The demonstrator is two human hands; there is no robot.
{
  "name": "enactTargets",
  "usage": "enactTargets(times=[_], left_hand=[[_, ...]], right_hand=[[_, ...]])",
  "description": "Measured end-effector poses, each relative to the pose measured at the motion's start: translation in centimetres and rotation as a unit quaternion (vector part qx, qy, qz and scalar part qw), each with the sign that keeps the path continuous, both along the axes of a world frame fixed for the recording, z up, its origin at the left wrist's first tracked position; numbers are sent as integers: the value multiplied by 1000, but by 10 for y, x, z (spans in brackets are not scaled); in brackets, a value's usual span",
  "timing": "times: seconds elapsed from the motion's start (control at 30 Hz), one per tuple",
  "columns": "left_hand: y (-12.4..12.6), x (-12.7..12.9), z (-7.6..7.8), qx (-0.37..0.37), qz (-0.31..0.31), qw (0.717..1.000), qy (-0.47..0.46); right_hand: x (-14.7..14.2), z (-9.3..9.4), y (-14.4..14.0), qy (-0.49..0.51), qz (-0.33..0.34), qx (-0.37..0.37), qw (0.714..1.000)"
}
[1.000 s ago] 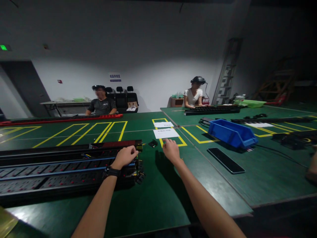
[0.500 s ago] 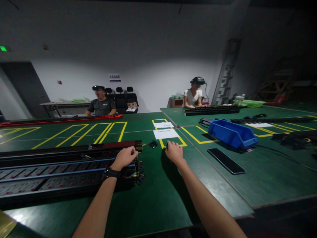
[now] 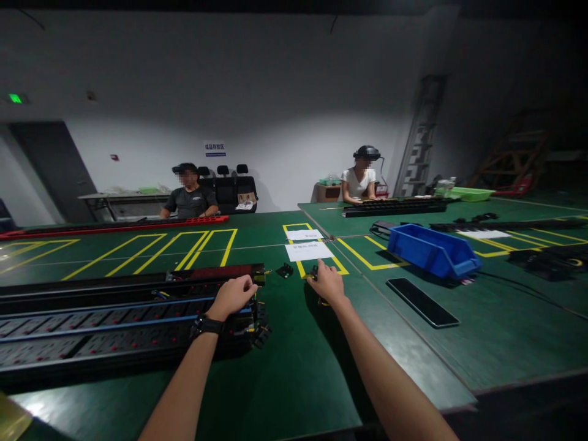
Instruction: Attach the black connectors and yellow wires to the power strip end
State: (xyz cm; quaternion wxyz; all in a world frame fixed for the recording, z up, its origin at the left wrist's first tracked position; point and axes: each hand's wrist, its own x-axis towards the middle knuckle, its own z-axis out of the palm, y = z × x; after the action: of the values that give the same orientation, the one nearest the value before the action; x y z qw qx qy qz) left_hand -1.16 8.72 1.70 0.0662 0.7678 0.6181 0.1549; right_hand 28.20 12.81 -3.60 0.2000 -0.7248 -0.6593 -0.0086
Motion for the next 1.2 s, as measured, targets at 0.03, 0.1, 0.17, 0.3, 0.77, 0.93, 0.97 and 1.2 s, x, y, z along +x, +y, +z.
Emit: enactTargets(times=[0.03,0.1,0.17,0.3,0.77,0.93,0.97,1.2], left_hand=[[0,0,0,-1,0,1000,0],[0,0,0,-2,0,1000,1],[1,0,-1,0,-2,1000,1],[2,-2,-3,3,-4,1000,2],[4,-3,-6,7,-3,1000,3],[3,-2,-5,11,-2,1000,6],[3,-2,-5,12,-2,1000,7],[7,-1,-7,15,4,1000,21]], right_hand=[[1,0,0,9,-5,-1,1000],[3,-1,1,25,-19,-5,1000],[5,-2,2,33,-33,-7,999],[8,-3,3,30,-50,-8,998],[-9,19,-11,-29,12,-35,999],[-35,16,-18,5,137,-24,990],[-42,16,-21,15,166,-19,986],[-89,2,-33,131,275,26,952]])
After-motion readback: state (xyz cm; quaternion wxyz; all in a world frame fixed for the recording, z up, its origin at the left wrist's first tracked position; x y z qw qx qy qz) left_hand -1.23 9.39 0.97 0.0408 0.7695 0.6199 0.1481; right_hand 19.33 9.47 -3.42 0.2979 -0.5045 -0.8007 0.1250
